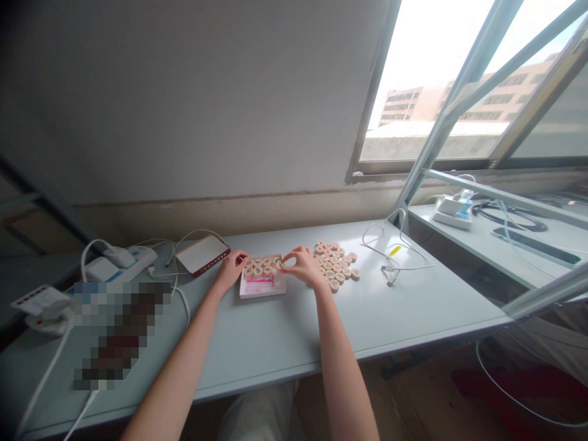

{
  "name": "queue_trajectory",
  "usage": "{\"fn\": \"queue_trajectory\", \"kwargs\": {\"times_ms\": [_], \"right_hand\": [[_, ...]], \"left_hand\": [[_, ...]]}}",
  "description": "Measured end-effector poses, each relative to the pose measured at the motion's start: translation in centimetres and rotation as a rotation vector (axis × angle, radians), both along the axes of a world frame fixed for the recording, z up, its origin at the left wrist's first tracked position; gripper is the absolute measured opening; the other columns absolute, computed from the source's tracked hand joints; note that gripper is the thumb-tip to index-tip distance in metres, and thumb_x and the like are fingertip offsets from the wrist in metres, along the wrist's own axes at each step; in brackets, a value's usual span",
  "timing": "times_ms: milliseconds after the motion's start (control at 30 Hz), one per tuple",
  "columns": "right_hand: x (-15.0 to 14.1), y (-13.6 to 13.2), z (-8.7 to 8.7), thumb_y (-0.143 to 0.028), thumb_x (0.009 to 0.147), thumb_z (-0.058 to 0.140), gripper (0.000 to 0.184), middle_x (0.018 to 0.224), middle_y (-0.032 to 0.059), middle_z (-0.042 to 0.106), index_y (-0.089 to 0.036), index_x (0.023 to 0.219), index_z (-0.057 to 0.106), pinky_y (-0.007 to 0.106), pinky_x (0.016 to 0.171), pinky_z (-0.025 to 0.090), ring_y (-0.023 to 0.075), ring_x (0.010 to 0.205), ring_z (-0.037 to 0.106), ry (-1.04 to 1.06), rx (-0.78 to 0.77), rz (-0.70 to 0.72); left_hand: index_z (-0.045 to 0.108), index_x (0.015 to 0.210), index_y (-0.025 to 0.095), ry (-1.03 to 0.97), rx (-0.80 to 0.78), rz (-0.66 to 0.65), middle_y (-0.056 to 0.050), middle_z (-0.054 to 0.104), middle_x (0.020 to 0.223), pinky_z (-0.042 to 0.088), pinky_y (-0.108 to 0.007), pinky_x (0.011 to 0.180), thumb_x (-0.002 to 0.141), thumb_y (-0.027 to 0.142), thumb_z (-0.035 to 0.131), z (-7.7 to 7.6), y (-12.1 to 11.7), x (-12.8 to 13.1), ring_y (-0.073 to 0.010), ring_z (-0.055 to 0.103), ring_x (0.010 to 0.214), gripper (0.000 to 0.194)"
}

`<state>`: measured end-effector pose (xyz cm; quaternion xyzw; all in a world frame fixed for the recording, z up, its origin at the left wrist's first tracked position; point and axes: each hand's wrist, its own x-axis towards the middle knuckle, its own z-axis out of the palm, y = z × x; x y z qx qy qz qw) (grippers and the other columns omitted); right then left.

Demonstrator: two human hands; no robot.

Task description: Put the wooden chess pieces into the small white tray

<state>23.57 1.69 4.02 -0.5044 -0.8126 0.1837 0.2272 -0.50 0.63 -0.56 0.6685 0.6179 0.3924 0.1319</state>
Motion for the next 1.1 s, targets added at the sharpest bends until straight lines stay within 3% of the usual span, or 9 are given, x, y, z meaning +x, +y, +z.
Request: {"fn": "queue_trajectory", "kwargs": {"times_ms": [200, 600, 867, 1100], "right_hand": [[-1.4, -0.7, -0.5, -0.045, 0.066, 0.063, 0.023, 0.095, 0.0031, 0.051, -0.028, 0.082, 0.063, 0.033, 0.073, 0.027, 0.0220, 0.091, 0.041, -0.151, 0.128, -0.069], [-1.9, -1.0, -0.1, -0.042, 0.079, 0.050, 0.019, 0.097, 0.0032, 0.053, -0.031, 0.087, 0.063, 0.033, 0.073, 0.024, 0.0213, 0.088, 0.042, -0.213, 0.254, -0.096], [-1.6, -0.8, -0.4, -0.043, 0.078, 0.051, 0.021, 0.092, 0.0028, 0.058, -0.028, 0.084, 0.064, 0.033, 0.073, 0.023, 0.0204, 0.086, 0.044, -0.204, 0.224, -0.079], [-1.7, -0.8, -0.1, -0.054, 0.077, 0.047, 0.033, 0.090, 0.0026, 0.058, -0.027, 0.083, 0.064, 0.033, 0.075, 0.025, 0.0204, 0.087, 0.046, -0.138, 0.185, -0.060]], "left_hand": [[0.056, 0.077, 0.017, 0.002, -0.001, -0.001, -0.003, 0.061, 0.078, 0.043, -0.026, 0.065, 0.076, 0.022, 0.045, -0.1, 0.0, 0.0, -0.0126, 0.054, 0.065, 0.013], [0.057, 0.077, 0.016, -0.009, -0.003, 0.001, -0.003, 0.061, 0.078, 0.043, -0.025, 0.064, 0.076, 0.022, 0.046, 0.2, -0.2, 0.2, -0.0128, 0.054, 0.065, 0.012], [0.056, 0.076, 0.016, -0.006, -0.001, -0.008, -0.003, 0.061, 0.078, 0.043, -0.025, 0.065, 0.076, 0.021, 0.046, 0.1, -0.1, 0.0, -0.0127, 0.054, 0.067, 0.011], [0.056, 0.077, 0.016, 0.002, -0.009, 0.000, -0.003, 0.061, 0.079, 0.043, -0.026, 0.065, 0.075, 0.020, 0.046, 0.2, -0.2, 0.0, -0.0134, 0.054, 0.068, 0.011]]}}
